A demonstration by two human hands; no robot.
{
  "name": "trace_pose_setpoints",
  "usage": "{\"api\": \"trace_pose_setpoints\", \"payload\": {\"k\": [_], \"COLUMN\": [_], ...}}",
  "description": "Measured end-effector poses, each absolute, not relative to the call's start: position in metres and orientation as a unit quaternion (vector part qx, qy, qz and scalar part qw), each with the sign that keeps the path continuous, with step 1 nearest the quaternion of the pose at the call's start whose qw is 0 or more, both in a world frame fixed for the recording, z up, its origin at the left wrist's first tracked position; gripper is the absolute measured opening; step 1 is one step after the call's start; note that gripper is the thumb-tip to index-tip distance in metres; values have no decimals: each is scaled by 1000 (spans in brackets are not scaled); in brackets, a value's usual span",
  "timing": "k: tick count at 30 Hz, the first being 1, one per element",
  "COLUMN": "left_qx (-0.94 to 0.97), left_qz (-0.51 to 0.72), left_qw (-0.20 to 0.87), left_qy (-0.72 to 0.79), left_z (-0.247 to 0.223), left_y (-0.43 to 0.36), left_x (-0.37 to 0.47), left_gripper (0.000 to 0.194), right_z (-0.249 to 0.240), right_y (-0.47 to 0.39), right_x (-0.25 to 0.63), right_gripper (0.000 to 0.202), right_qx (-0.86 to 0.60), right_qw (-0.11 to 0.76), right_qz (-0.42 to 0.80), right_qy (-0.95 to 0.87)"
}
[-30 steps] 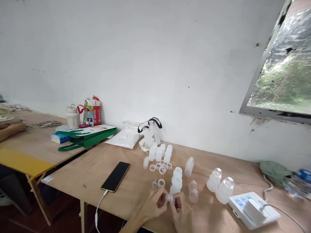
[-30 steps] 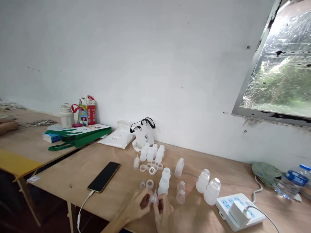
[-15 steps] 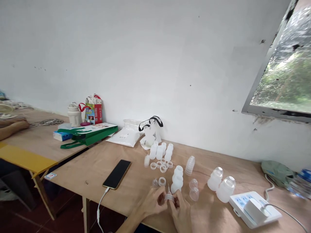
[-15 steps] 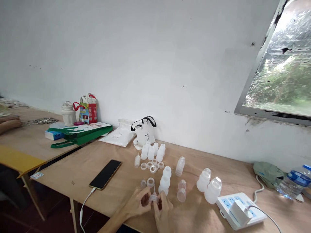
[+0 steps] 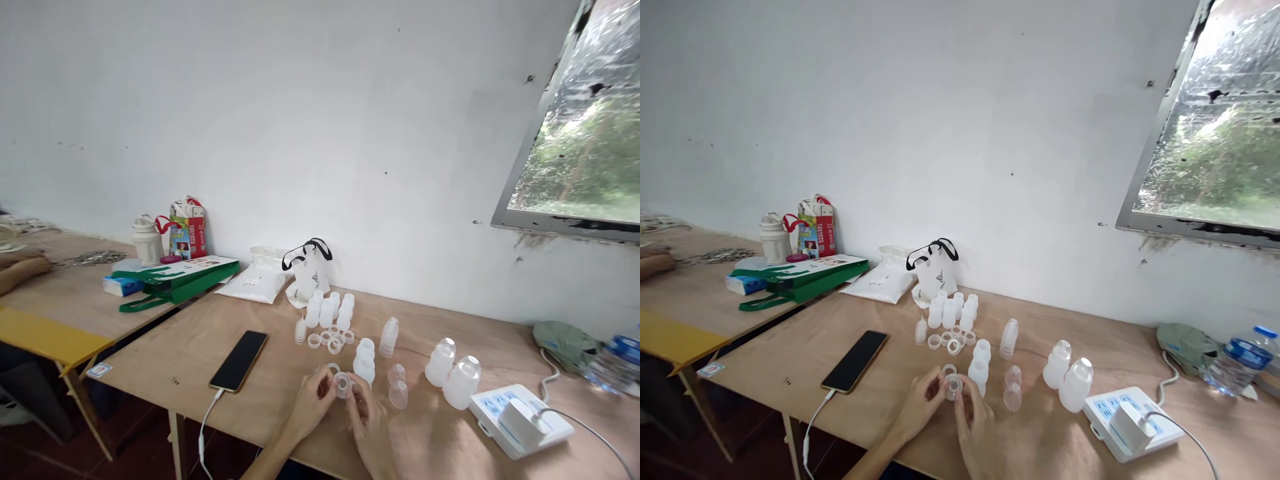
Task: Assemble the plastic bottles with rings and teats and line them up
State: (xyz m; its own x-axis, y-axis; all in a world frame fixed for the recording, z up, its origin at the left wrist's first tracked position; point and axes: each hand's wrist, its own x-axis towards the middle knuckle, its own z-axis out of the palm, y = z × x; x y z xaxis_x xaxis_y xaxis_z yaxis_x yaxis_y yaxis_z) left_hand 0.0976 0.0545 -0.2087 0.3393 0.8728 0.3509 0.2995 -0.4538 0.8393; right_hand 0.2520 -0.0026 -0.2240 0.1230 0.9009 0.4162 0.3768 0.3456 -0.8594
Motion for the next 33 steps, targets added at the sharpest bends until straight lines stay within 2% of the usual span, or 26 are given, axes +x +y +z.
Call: {"api": "trace_pose_setpoints", "payload": {"k": [8, 17, 20, 25, 33], "left_qx": [744, 747, 754, 789, 819], "left_qz": [430, 430, 416, 380, 337], "left_qw": [338, 331, 319, 267, 236], "left_qy": [384, 383, 396, 402, 400], "left_z": [-206, -207, -206, -210, -209], "left_y": [54, 52, 51, 54, 52], "left_x": [97, 98, 97, 96, 96], "left_gripper": [35, 29, 27, 39, 30], "right_z": [-225, -218, -216, -210, -212], "right_y": [0, -4, -7, -4, 7], "right_x": [254, 254, 251, 246, 260], "right_gripper": [42, 38, 39, 42, 39], "right_qx": [-530, -528, -533, -550, -555], "right_qw": [535, 563, 565, 556, 531], "right_qz": [240, 233, 255, 254, 259], "right_qy": [-613, -591, -575, -569, -585]}}
